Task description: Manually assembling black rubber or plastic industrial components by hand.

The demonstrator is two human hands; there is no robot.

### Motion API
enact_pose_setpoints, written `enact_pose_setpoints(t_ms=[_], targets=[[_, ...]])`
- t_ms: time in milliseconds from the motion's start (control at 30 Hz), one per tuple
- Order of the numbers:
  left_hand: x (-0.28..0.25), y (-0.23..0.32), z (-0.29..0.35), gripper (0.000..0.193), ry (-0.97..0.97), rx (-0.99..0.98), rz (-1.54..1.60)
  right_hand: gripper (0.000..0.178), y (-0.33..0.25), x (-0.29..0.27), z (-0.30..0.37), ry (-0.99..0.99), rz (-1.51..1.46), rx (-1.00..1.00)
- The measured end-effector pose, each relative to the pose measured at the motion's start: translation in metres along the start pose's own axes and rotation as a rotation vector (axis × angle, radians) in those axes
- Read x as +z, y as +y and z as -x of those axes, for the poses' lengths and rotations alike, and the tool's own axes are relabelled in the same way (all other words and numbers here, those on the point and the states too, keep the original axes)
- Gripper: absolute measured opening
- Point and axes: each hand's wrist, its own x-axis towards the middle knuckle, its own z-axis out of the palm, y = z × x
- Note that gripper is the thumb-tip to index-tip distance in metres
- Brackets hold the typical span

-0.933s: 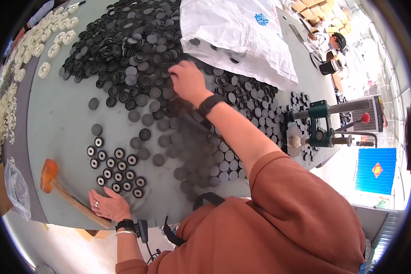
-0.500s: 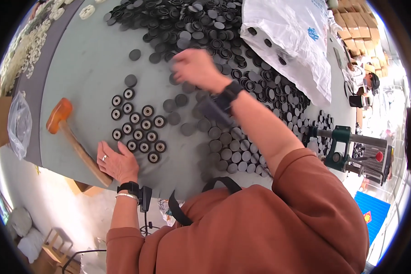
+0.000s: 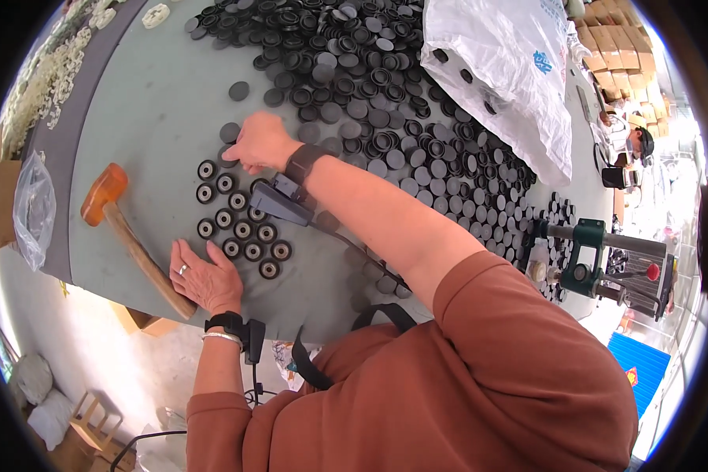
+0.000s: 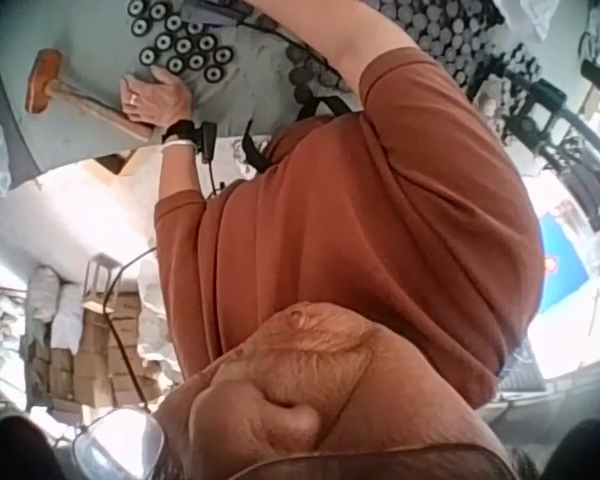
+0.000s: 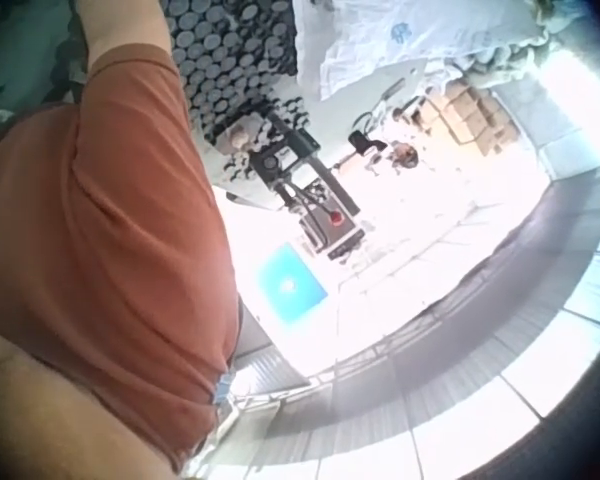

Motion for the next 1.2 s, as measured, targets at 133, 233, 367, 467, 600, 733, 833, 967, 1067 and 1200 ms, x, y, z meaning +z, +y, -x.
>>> enact_pose_setpoints(t_ms=[133,233,367,467,600,733,833,967,1067,1200], targets=[[-0.003,0.002,-0.001,0.049,-0.018,-0.009,0.012,0.029,-0.001,0.006,-0.008,-0.058,0.003,0.069],[-0.005,0.001,0.002,0.049,-0.041,-0.027,0.018,0.031,-0.005,0.007,-0.009,-0.05,0.045,0.035],[-0.004,0.002,0.0,0.05,-0.054,-0.019,0.022,0.023,0.011,0.008,-0.007,-0.048,-0.129,0.001],[-0.004,0.002,-0.002,0.047,-0.003,-0.001,0.017,0.019,0.016,0.011,-0.003,0.01,-0.243,-0.017],[0.0,-0.001,-0.001,0.05,-0.014,0.0,0.044,0.016,0.015,0.013,-0.003,0.093,-0.357,0.022],[-0.002,0.0,0.0,0.05,-0.015,-0.012,0.04,0.017,0.006,0.013,-0.007,0.057,-0.136,0.039],[-0.003,-0.002,0.0,0.05,-0.021,-0.021,0.041,0.02,0.007,0.012,-0.01,0.025,-0.08,0.035],[-0.003,0.003,0.001,0.047,-0.022,-0.014,-0.02,0.018,0.015,0.011,-0.01,0.168,0.211,-0.181],[-0.006,0.005,0.001,0.048,-0.042,-0.063,-0.048,0.025,0.034,0.035,-0.005,0.416,0.304,-0.554],[-0.001,0.004,0.001,0.048,-0.055,-0.035,-0.049,0.021,0.026,0.001,0.033,0.27,0.436,-0.336]])
